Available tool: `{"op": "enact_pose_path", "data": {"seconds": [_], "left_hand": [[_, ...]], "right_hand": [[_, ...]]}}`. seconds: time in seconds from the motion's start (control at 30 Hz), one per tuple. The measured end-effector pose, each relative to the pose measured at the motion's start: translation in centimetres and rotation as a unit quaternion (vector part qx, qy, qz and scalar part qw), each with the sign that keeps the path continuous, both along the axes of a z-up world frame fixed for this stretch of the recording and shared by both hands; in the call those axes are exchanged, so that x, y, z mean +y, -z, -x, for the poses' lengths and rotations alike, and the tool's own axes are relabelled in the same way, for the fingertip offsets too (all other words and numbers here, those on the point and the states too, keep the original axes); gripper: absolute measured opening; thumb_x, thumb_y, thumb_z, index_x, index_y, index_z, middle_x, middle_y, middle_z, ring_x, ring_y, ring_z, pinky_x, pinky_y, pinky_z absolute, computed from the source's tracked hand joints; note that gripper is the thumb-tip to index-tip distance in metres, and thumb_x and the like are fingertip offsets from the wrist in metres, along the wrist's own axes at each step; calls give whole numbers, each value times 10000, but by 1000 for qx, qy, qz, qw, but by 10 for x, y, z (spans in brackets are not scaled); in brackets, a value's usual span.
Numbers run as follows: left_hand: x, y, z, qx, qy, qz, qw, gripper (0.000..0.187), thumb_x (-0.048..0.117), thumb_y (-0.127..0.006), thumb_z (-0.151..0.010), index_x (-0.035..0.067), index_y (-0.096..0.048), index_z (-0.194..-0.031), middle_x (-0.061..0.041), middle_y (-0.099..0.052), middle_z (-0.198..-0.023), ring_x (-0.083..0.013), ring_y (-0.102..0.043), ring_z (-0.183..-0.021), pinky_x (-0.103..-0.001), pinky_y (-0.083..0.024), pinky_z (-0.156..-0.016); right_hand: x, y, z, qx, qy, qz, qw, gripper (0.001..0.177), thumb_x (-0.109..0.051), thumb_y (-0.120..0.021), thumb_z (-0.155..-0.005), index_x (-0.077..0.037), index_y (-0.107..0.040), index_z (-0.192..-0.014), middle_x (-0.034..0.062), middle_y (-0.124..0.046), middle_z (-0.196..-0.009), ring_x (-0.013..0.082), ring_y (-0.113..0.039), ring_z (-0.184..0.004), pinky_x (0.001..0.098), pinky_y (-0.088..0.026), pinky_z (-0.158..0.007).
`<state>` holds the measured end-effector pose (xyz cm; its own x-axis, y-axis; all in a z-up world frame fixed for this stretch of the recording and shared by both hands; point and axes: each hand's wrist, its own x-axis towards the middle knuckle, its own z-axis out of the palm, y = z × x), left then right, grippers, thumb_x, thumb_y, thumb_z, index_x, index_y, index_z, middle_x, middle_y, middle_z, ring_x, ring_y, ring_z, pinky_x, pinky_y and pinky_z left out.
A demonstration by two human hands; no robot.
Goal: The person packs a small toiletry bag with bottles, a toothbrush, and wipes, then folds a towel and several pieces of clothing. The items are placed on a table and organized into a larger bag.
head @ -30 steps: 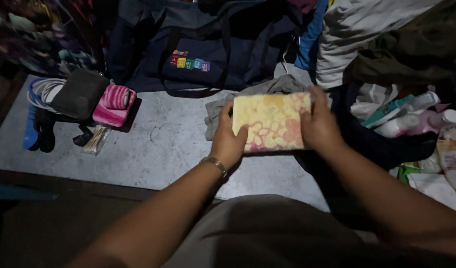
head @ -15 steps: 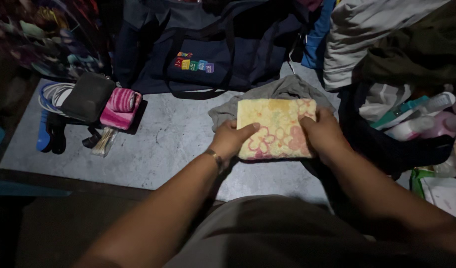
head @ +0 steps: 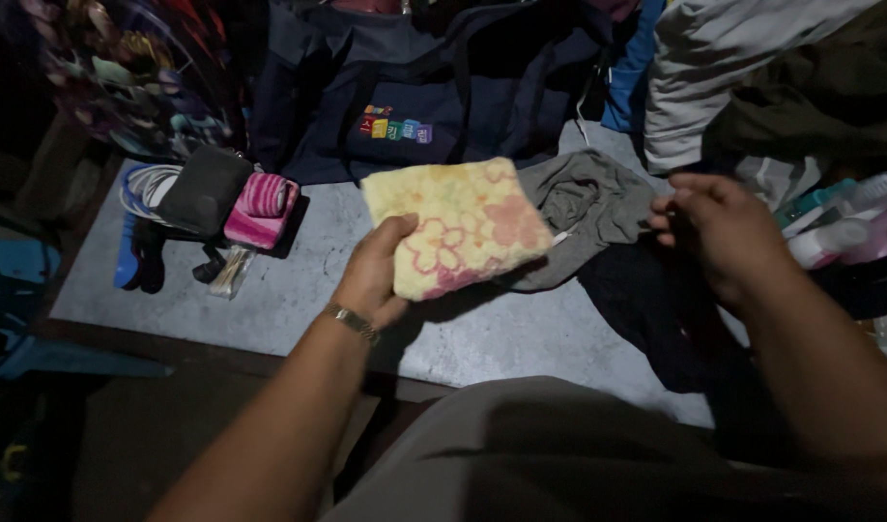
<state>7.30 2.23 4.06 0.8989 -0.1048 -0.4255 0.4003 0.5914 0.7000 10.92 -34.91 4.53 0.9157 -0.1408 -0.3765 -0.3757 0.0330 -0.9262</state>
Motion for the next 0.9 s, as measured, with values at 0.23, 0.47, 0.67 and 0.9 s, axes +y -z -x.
{"op": "enact_pose_path", "data": {"seconds": [0.23,0.47,0.67,0.9], "left_hand": [[21,0,6,-31,9,8,999,475,112,-510,-910,-88,-521,-1342,-230,-672,-1253,-317,-709,-1101,-437,-581,-967],[33,13,-6,24,50,-46,997,470,90,-515,-858,-142,-558,-1264,-253,-699,-1162,-342,-734,-1002,-461,-618,-886],[33,22,-6,25,145,-66,987,418,87,-544,-841,-125,-620,-1194,-219,-726,-1076,-305,-737,-924,-416,-615,-844],[40,24,-16,69,199,-82,974,411,97,-542,-818,-70,-630,-1184,-186,-728,-1047,-278,-742,-902,-409,-610,-833]], "right_hand": [[14,16,8,32,-2,19,999,359,-106,-577,-997,0,-578,-1340,131,-704,-1206,192,-714,-1017,320,-582,-842],[48,55,9,-218,-193,376,880,538,-166,-716,-855,-116,-618,-1382,198,-669,-1247,374,-683,-1027,429,-542,-893],[74,93,-2,-323,-230,519,757,285,-307,-771,-778,-198,-716,-1035,219,-692,-1243,369,-675,-1103,414,-520,-932],[57,88,-17,-172,-188,353,900,399,-279,-748,-840,-80,-634,-1166,202,-679,-1243,334,-648,-1182,410,-484,-1026]]}}
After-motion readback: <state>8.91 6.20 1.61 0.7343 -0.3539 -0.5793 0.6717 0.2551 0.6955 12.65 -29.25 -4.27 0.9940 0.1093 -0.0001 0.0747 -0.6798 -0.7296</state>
